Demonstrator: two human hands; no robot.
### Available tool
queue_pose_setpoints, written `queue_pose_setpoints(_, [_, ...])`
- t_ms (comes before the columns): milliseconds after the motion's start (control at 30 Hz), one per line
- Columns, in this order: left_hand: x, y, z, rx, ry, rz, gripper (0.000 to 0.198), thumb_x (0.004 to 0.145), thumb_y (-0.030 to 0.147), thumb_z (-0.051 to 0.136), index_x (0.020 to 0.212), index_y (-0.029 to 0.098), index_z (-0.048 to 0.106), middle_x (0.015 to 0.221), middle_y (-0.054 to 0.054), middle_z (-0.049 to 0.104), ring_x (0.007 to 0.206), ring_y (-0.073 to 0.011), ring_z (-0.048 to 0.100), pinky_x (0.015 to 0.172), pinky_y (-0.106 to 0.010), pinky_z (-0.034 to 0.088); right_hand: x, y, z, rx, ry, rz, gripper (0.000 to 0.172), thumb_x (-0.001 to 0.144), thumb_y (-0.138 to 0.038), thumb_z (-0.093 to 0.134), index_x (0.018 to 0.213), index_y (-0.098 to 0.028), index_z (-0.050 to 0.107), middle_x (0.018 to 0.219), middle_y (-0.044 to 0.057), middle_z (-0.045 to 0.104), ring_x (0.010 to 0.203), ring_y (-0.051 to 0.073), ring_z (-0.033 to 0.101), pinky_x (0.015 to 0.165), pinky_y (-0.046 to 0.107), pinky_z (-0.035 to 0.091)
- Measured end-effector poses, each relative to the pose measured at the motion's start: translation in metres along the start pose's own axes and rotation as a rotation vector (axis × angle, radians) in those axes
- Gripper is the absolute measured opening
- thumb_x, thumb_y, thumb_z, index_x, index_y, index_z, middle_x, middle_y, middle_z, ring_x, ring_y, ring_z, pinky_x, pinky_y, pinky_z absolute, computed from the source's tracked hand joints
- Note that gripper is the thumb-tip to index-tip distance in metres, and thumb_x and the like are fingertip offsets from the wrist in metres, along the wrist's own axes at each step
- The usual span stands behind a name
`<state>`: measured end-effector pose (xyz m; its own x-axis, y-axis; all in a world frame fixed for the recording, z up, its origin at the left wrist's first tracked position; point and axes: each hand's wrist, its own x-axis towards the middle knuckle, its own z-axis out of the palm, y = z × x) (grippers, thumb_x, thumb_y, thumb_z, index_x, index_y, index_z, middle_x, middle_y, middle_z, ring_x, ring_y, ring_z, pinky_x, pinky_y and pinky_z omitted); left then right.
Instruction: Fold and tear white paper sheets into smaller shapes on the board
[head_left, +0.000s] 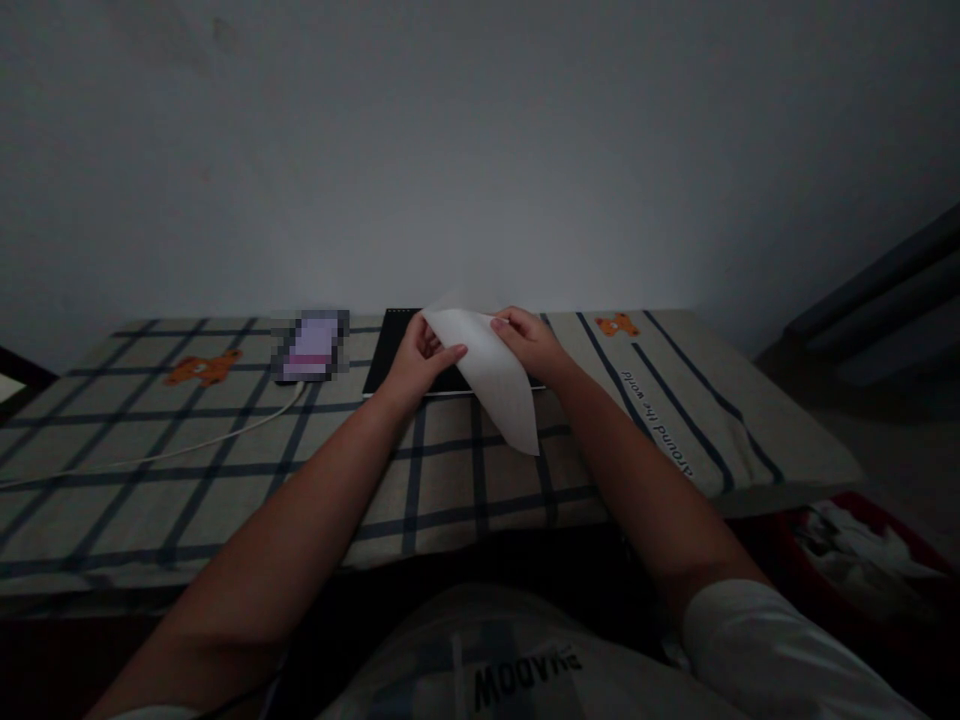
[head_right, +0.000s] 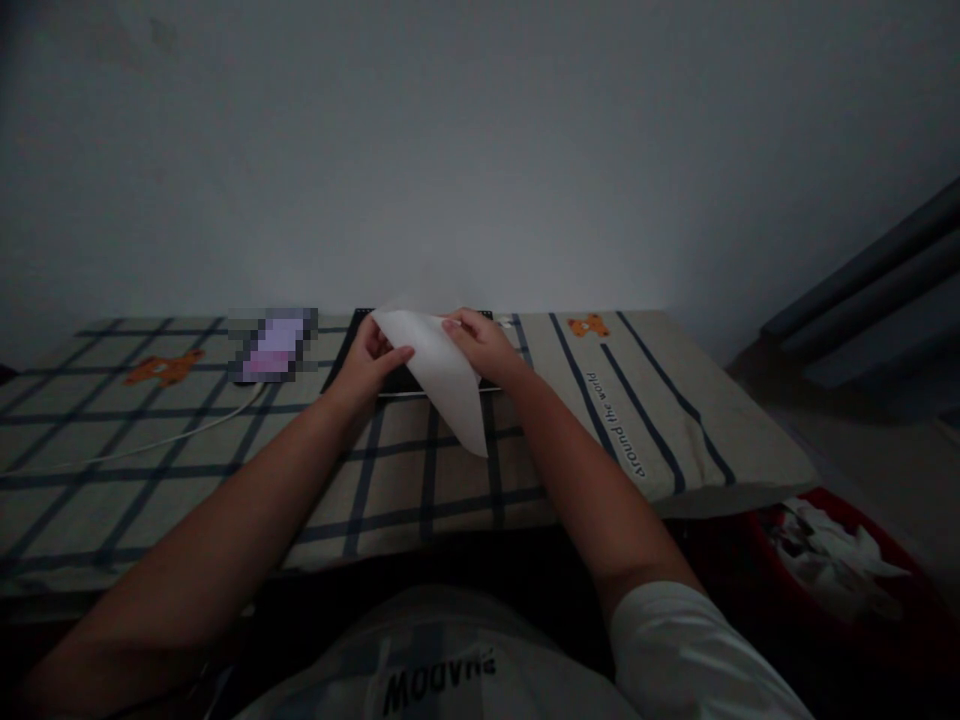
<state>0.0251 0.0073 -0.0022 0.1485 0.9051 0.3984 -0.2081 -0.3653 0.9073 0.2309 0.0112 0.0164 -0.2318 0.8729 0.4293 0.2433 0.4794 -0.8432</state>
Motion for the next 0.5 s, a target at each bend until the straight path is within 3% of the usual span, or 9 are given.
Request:
queue_pose_setpoints(133, [0.001, -0.002, 0.001, 0.007, 0.046, -0.006, 0.065, 0.061, 0.037, 0.091, 0.113, 0.023, 0.055, 0.116, -0.008, 0.071, 0.115, -0.0280, 0.066, 0.102, -0.043, 0.052, 0.000, 0.001, -0.003, 0.035, 0.017, -0.022, 0.049, 0.089, -0.065, 0.057, 0.106, -0.021, 0.069, 0.105, 0.007, 0.071, 0.089, 0.020, 0.060, 0.075, 0.033, 0.048])
queue_pose_setpoints(233, [0.004, -0.005, 0.000, -0.026, 0.099, -0.004, 0.067, 0.061, 0.035, 0.091, 0.117, 0.024, 0.056, 0.117, -0.008, 0.072, 0.115, -0.0278, 0.067, 0.104, -0.044, 0.052, 0.000, 0.001, -0.003, 0.019, 0.058, -0.016, 0.049, 0.088, -0.068, 0.056, 0.100, -0.022, 0.068, 0.094, 0.006, 0.069, 0.085, 0.020, 0.059, 0.073, 0.034, 0.048])
queue_pose_setpoints(400, [0.011, -0.007, -0.008, -0.104, 0.229, 0.029, 0.066, 0.062, 0.035, 0.090, 0.118, 0.023, 0.056, 0.124, -0.010, 0.070, 0.122, -0.0292, 0.065, 0.109, -0.047, 0.049, 0.003, 0.000, -0.006, 0.032, 0.211, -0.042, 0.044, 0.091, -0.067, 0.054, 0.092, -0.024, 0.064, 0.092, 0.005, 0.068, 0.090, 0.020, 0.061, 0.081, 0.036, 0.050])
queue_pose_setpoints(500, [0.013, -0.002, -0.013, -0.130, 0.230, -0.010, 0.063, 0.064, 0.034, 0.089, 0.118, 0.021, 0.058, 0.125, -0.012, 0.070, 0.122, -0.0316, 0.065, 0.109, -0.050, 0.049, 0.006, 0.001, -0.010, 0.065, 0.339, -0.038, 0.037, 0.091, -0.060, 0.058, 0.089, -0.024, 0.063, 0.092, 0.005, 0.068, 0.090, 0.019, 0.062, 0.084, 0.036, 0.050])
